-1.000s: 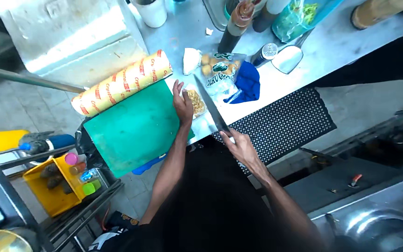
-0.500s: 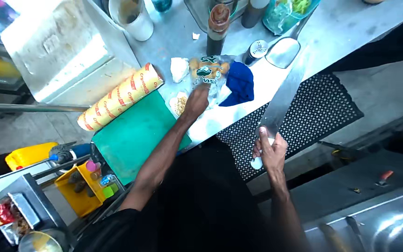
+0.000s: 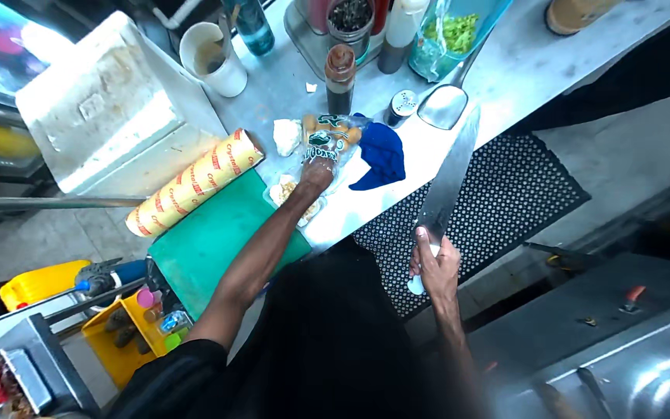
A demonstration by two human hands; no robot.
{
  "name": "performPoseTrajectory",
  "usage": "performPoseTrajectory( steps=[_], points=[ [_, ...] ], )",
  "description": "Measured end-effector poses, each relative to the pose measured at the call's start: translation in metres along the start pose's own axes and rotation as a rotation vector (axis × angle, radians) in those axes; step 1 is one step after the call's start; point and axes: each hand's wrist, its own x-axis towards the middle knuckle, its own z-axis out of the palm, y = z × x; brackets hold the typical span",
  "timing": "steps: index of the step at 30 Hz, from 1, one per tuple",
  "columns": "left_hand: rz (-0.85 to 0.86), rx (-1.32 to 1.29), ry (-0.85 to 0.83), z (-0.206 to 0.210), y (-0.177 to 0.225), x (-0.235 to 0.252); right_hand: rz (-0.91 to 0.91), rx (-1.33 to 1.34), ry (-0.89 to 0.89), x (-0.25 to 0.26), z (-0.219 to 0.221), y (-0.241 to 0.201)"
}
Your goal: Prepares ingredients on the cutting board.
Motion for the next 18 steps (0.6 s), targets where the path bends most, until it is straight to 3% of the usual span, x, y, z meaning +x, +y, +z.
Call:
performPoseTrajectory(
  steps=[2, 6, 11, 15, 18],
  points=[
    [0.09, -0.08, 0.014, -0.011, -0.002, -0.031, -0.031, 0.008, -0.004, -0.001, -0.001, -0.001],
    [0.164, -0.621, 0.124, -0.016, -0.041, -0.133, -0.099, -0.017, -0.062, -0.001, 0.008, -0.007],
    [-0.271, -1.059, 0.188, 0.037, -0.135, -0.227, -0.346, -0.251, -0.339, 0.002, 0.049, -0.019],
    [-0.542, -1.046, 0.139, 0.078, -0.178, -0.271, -0.396, -0.62, -0.762, -0.002, 0.123, -0.04],
    [-0.662, -1.018, 0.279, 0.104, -0.189, -0.282, -0.364, -0.922, -0.985, -0.007, 0.196, -0.022]
  ],
)
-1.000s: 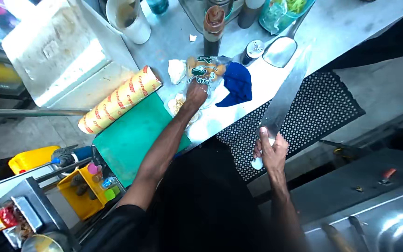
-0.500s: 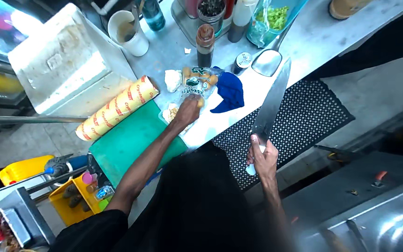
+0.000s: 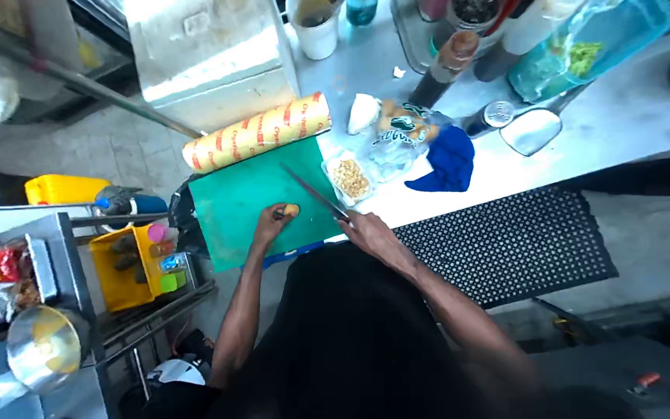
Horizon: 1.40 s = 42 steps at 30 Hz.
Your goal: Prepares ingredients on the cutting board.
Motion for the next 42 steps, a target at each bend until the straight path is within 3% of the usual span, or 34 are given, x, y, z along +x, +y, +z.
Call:
performPoseTrajectory(
  steps=[4, 9, 18, 22, 28, 35, 42],
  points=[
    [0.214, 0.051, 0.284, 0.006, -0.014, -0.004, 0.068, -0.22, -0.137, 0.058, 0.063, -0.008],
    [0.449, 0.137, 0.278, 0.011, -0.023, -0.005, 0.101, -0.275, -0.144, 0.059, 0.072, -0.024],
    [0.568, 0.221, 0.273, 0.01, -0.023, -0.003, 0.201, -0.434, -0.286, 0.0, 0.029, -0.076],
    [0.575, 0.173, 0.285, 0.014, -0.028, -0.003, 0.229, -0.452, -0.318, 0.001, 0.029, -0.086],
    [0.572, 0.113, 0.252, 0.014, -0.038, -0.004, 0.107, -0.347, -0.098, 0.073, 0.102, -0.068],
    [0.605, 0.064, 0.311, 0.014, -0.048, -0.001, 0.018, -0.314, -0.014, 0.068, 0.078, -0.058],
    [0.595, 0.07, 0.305, 0.013, -0.043, -0.001, 0.165, -0.45, -0.27, 0.006, 0.033, -0.073]
  ],
)
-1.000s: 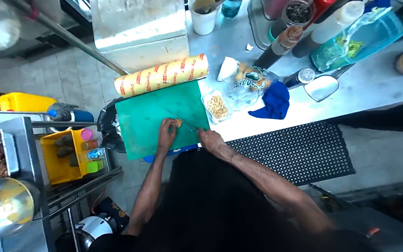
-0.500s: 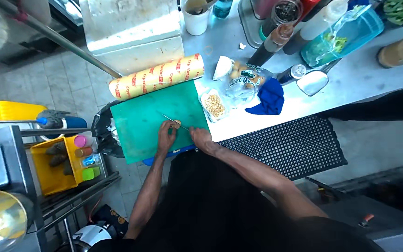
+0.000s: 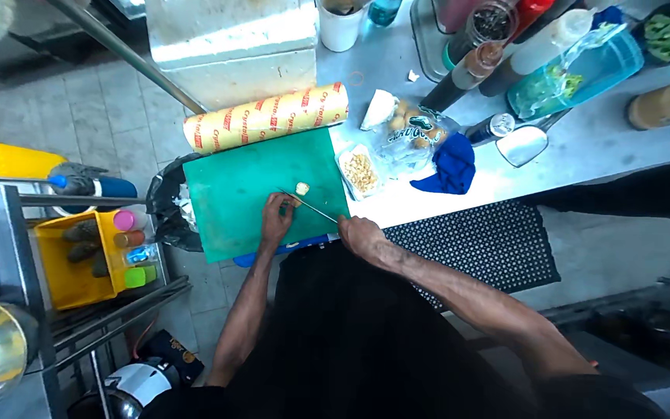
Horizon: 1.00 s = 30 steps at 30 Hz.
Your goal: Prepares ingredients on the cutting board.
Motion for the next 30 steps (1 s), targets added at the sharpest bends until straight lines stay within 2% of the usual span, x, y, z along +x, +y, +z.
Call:
performPoseTrajectory(
  steps=[3, 8, 11, 14, 18, 24, 27, 30],
  points=[
    [0.015, -0.03, 0.013, 0.002, 0.0, -0.001, 0.029, 0.011, -0.027, 0.004, 0.005, -0.006],
    [-0.004, -0.067, -0.014, 0.001, -0.004, -0.004, -0.038, 0.093, 0.144, 0.07, 0.04, -0.031],
    [0.001, -0.077, 0.001, 0.002, -0.005, -0.008, -0.079, 0.076, 0.138, 0.096, 0.037, -0.043],
    [0.001, -0.073, 0.035, 0.005, -0.006, -0.011, -0.106, 0.113, 0.142, 0.105, 0.027, -0.032],
    [-0.048, -0.034, 0.077, 0.004, -0.002, -0.016, -0.102, 0.149, 0.158, 0.08, 0.013, -0.013],
    [-0.077, -0.029, 0.05, -0.002, 0.008, -0.017, -0.042, 0.012, 0.0, 0.011, 0.006, 0.002],
    [-0.065, -0.063, 0.053, -0.001, 0.008, -0.019, -0.006, 0.014, -0.034, 0.004, 0.009, 0.003],
    [-0.053, -0.091, 0.056, 0.0, 0.008, -0.019, -0.036, 0.03, 0.012, 0.021, 0.02, -0.003]
  ],
)
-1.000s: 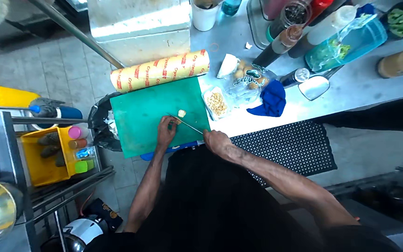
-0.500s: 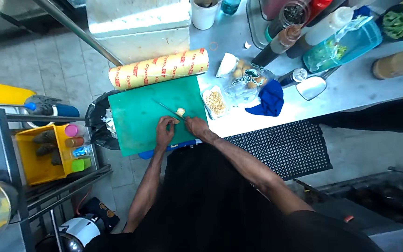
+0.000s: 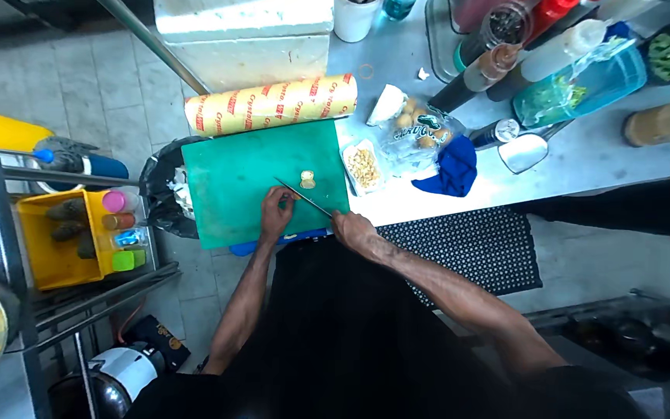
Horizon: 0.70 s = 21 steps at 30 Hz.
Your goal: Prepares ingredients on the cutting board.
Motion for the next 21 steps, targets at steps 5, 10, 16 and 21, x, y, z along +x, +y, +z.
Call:
performPoseTrajectory(
  steps=[5, 10, 16, 21],
  points=[
    [-0.003, 0.014, -0.035, -0.002, -0.006, -0.002, -0.025, 0.014, 0.091, 0.061, 0.024, -0.033],
    [0.044, 0.05, 0.026, 0.011, -0.011, -0.01, -0.104, 0.054, 0.088, 0.084, 0.019, -0.035],
    [-0.017, 0.211, -0.058, 0.021, 0.002, 0.003, -0.021, 0.212, 0.165, 0.086, 0.013, 0.008],
    [-0.045, 0.241, -0.14, 0.006, 0.021, 0.007, 0.035, 0.081, 0.113, 0.054, 0.006, -0.001]
  ],
)
